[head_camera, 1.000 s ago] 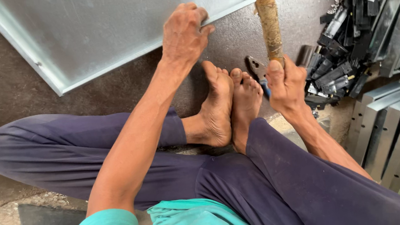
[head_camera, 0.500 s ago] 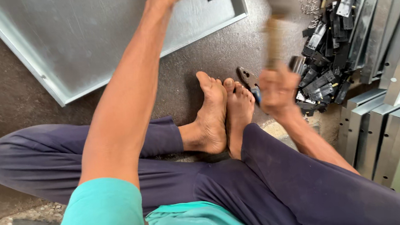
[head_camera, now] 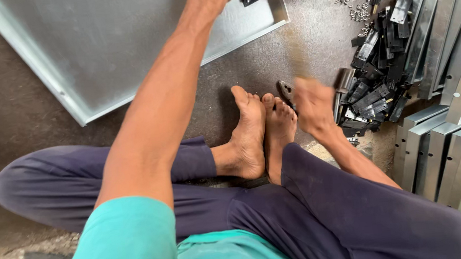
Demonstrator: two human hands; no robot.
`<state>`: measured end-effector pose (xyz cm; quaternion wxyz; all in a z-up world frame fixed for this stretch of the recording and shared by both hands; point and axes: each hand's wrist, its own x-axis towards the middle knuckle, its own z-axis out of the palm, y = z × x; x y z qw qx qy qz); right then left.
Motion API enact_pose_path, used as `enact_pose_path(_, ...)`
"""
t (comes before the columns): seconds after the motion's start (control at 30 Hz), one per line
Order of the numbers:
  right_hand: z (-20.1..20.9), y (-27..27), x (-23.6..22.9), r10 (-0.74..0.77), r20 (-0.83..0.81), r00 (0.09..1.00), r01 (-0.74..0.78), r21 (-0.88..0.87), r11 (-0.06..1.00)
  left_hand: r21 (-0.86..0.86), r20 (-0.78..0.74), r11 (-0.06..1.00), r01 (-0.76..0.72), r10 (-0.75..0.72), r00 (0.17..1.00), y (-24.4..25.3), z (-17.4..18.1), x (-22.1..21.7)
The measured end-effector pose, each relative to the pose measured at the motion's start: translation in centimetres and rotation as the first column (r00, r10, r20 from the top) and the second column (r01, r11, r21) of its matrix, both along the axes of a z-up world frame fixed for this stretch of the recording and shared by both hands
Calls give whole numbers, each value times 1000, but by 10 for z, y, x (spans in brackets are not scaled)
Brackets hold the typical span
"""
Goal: The person sits on the floor and uses a hammer to attach metal hardware to a rectangular metal frame. They repeatedly position the hardware, strike it with the hammer, and adjust the frame to continue the assembly process.
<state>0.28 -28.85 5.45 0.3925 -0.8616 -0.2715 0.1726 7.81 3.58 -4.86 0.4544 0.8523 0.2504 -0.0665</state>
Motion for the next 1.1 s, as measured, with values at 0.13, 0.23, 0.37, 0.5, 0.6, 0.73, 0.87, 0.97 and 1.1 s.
enact_pose_path(0.13, 9, -6, 10, 13, 184, 983, 25, -201, 979, 108, 33, 994, -23, 20, 999, 14, 12, 11)
enact_pose_path(0.23, 29, -13, 39, -168, -90, 982, 190, 449, 873, 98, 19, 995, -27, 26, 999, 4, 6, 10)
enact_pose_path(0.37, 28, 6, 26, -188, -282, 941, 287, 365, 886, 100, -9, 995, -25, 26, 1000, 4, -12, 10)
enact_pose_path(0.5, 18, 6, -18, -193, -191, 963, 128, -308, 943, 235, 92, 971, -55, 35, 995, 14, -10, 17)
enact_pose_path(0.6, 33, -46, -39, -256, -114, 960, 211, -307, 928, 222, 86, 974, -34, 15, 996, -8, -10, -4)
enact_pose_path(0.73, 29, -84, -12, -305, -12, 952, 260, -490, 832, 271, 44, 960, -77, 68, 997, -20, -9, 21)
enact_pose_path(0.87, 26, -108, -6, -105, 192, 976, 196, -554, 809, -3, -163, 989, -145, 143, 976, -36, 0, 11)
enact_pose_path(0.97, 22, -109, -3, -5, 347, 938, 198, -523, 829, 158, 69, 979, -128, 118, 991, -34, 35, -16)
enact_pose_path(1.1, 21, -74, 5, -58, 393, 918, 181, -285, 941, 344, -142, 873, 346, -316, 938, -33, 102, -96)
